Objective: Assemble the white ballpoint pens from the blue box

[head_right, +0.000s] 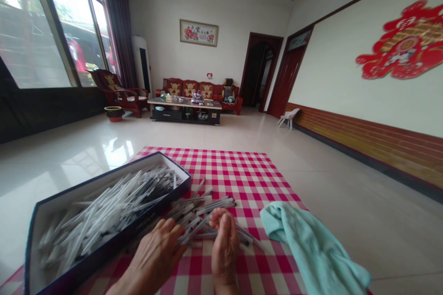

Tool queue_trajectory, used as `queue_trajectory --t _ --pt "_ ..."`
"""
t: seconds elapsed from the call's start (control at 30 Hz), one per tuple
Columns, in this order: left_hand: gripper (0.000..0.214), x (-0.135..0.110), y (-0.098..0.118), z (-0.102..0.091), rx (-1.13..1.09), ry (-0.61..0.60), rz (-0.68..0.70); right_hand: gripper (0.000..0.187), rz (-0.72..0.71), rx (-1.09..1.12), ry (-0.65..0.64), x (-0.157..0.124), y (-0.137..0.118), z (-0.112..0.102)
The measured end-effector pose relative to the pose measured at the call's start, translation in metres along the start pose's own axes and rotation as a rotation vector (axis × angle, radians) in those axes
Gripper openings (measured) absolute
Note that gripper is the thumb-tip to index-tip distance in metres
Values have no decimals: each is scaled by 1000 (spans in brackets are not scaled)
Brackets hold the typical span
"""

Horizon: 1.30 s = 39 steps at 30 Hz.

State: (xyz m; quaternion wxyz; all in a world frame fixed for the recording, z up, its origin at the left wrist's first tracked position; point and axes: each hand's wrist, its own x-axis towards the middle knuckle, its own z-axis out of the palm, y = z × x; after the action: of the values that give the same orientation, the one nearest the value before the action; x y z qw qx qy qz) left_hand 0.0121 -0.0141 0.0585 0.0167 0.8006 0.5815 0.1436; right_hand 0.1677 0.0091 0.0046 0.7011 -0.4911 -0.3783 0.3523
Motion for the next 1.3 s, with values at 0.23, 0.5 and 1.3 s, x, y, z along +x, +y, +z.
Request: queue_trajectory --t 0.23,0.5,1.3 --pt "30 -2 9 13 99 -38 4 40 4 -73 -57 -6 -7 2" --pt "17 0 -6 20 -4 201 36 43 -98 -232 -311 -18 -12 7" --pt "40 9 -16 18 -1102 258 -283 27 508 299 -707 -13 -14 4"
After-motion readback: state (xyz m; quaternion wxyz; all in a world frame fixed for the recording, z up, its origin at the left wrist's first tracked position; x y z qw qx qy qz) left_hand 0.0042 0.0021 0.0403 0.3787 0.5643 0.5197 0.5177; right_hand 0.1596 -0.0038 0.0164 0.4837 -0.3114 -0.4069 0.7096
